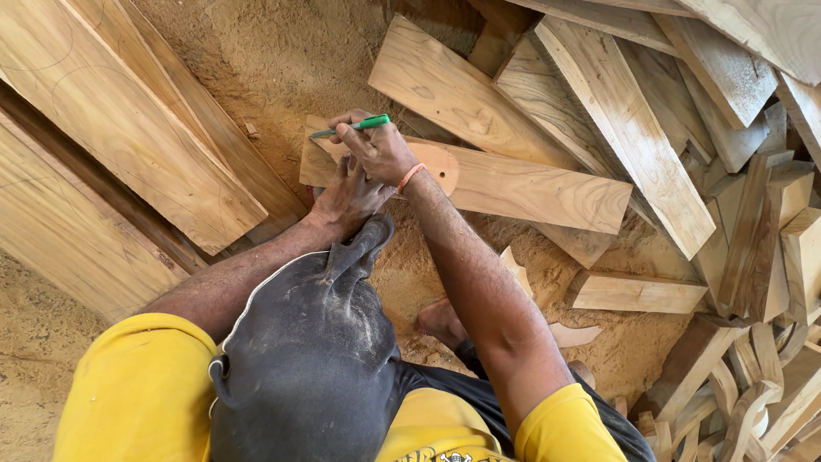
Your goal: The person sits on the ground in a woodworking shop, holds a flat wooden template against a board, and traces around it with a green marker. They reposition the template and boards several times, moving scrap wood aside to reach the work surface.
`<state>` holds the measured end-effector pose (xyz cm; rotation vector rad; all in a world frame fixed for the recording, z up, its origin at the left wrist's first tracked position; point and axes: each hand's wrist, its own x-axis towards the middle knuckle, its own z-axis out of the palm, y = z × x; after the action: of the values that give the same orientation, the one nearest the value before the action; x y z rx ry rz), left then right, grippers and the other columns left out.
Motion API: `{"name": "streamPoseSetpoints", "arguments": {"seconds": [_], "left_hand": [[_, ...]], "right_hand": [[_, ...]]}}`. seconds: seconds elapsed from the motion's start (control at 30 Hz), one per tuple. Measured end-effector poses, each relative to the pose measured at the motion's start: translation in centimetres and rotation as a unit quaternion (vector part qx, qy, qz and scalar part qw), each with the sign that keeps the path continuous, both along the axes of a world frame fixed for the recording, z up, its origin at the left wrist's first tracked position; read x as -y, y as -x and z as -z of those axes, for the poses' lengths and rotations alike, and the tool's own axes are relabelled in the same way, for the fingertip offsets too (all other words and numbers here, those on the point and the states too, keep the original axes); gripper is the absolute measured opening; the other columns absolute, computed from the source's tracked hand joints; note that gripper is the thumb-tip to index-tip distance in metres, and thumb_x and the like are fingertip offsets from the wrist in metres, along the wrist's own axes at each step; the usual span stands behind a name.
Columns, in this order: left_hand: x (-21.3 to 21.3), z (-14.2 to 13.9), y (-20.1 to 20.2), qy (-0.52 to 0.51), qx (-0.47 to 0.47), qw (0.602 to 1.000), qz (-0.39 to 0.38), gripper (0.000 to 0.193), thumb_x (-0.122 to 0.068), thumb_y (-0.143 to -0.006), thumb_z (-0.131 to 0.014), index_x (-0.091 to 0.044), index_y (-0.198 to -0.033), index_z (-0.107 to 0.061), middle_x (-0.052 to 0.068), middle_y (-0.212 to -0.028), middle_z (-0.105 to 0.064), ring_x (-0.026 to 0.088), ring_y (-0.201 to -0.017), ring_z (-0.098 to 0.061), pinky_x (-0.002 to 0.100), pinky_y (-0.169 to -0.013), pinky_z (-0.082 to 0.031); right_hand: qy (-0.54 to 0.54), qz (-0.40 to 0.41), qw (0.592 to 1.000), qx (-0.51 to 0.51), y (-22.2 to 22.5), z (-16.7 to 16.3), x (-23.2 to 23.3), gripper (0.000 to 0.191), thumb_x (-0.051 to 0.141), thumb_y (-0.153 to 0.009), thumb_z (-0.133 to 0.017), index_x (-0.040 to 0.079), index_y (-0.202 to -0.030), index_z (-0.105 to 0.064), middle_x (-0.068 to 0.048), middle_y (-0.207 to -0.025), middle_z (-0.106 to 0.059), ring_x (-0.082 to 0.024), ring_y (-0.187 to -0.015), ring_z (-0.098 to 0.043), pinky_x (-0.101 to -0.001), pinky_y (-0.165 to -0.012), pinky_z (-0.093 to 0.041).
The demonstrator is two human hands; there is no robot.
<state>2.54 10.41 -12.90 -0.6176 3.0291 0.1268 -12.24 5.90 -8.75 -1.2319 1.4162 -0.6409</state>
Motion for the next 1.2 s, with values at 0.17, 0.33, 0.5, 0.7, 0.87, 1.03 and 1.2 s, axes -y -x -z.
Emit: {"name": "streamPoseSetpoints", "arguments": {"seconds": [0.17,0.33,0.5,0.7,0.87,1.03,1.2], "left_hand": [[0.3,0.8,0.1,0.107,-0.045,0.993,-0.006,0.052,-0.045,-0.084,-0.064,-0.033,-0.134,-0.055,0.009,-0.146,-0.039,0.037,-0.134,-0.042,0.063,-0.102,-0.049],[0.2,0.2,0.0,0.033,-0.072,0.996,-0.031,0.051,-0.032,-0.105,-0.06,-0.025,-0.154,-0.05,0.014,-0.136,-0.044,0.034,-0.121,-0.049,0.055,-0.095,-0.055],[0.2,-1.9,-0.5,-0.029,-0.05,0.998,-0.031,0.049,-0.029,-0.101,-0.057,-0.03,-0.15,-0.05,0.011,-0.131,-0.048,0.032,-0.119,-0.052,0.054,-0.097,-0.058],[0.3,-2.3,-0.8,-0.026,-0.041,0.999,-0.016,0.047,-0.029,-0.102,-0.057,-0.034,-0.148,-0.053,0.011,-0.132,-0.049,0.031,-0.118,-0.052,0.054,-0.099,-0.057],[0.0,-2.4,-1.2,-0.009,-0.017,1.0,-0.009,0.053,-0.031,-0.102,-0.06,-0.036,-0.153,-0.049,0.009,-0.129,-0.05,0.029,-0.116,-0.052,0.052,-0.1,-0.059],[-0.3,-1.9,-1.4,-0.043,-0.018,0.999,-0.013,0.066,-0.039,-0.092,-0.066,-0.042,-0.154,-0.043,0.009,-0.134,-0.05,0.032,-0.115,-0.051,0.051,-0.096,-0.059],[0.1,-0.5,-2.0,0.068,0.006,0.997,0.023,0.071,-0.03,-0.098,-0.069,-0.046,-0.16,-0.038,0.007,-0.14,-0.048,0.027,-0.115,-0.049,0.044,-0.099,-0.059]], "right_hand": [[0.005,-0.054,0.985,-0.164,1.5,-1.2,0.3,0.028,0.03,-0.106,-0.052,0.011,-0.107,-0.074,-0.007,-0.086,-0.076,-0.02,-0.07,-0.073,-0.0346,-0.06,-0.061],[0.15,-0.032,0.956,-0.249,6.0,-4.1,-2.5,0.021,0.025,-0.101,-0.063,0.008,-0.098,-0.074,-0.014,-0.078,-0.072,-0.033,-0.073,-0.069,-0.0447,-0.068,-0.054],[0.157,0.05,0.954,-0.25,9.1,-5.7,-5.4,0.017,0.023,-0.101,-0.063,0.009,-0.097,-0.073,-0.009,-0.086,-0.076,-0.031,-0.082,-0.071,-0.0433,-0.075,-0.056],[0.141,0.125,0.943,-0.275,10.9,-6.1,-8.5,0.019,0.02,-0.101,-0.062,0.006,-0.099,-0.073,-0.009,-0.084,-0.077,-0.027,-0.082,-0.073,-0.0406,-0.075,-0.057],[0.18,0.18,0.931,-0.263,11.6,-6.1,-11.3,0.019,0.02,-0.102,-0.062,0.003,-0.098,-0.07,-0.01,-0.084,-0.074,-0.029,-0.081,-0.071,-0.0409,-0.075,-0.054],[0.215,0.173,0.899,-0.34,10.2,-6.2,-14.6,0.018,0.018,-0.104,-0.06,0.004,-0.098,-0.069,-0.011,-0.089,-0.074,-0.03,-0.083,-0.069,-0.047,-0.088,-0.052],[0.107,0.156,0.893,-0.41,8.2,-5.9,-16.8,0.016,0.017,-0.1,-0.059,0.008,-0.097,-0.071,-0.008,-0.083,-0.073,-0.024,-0.084,-0.067,-0.0418,-0.088,-0.052]]}}
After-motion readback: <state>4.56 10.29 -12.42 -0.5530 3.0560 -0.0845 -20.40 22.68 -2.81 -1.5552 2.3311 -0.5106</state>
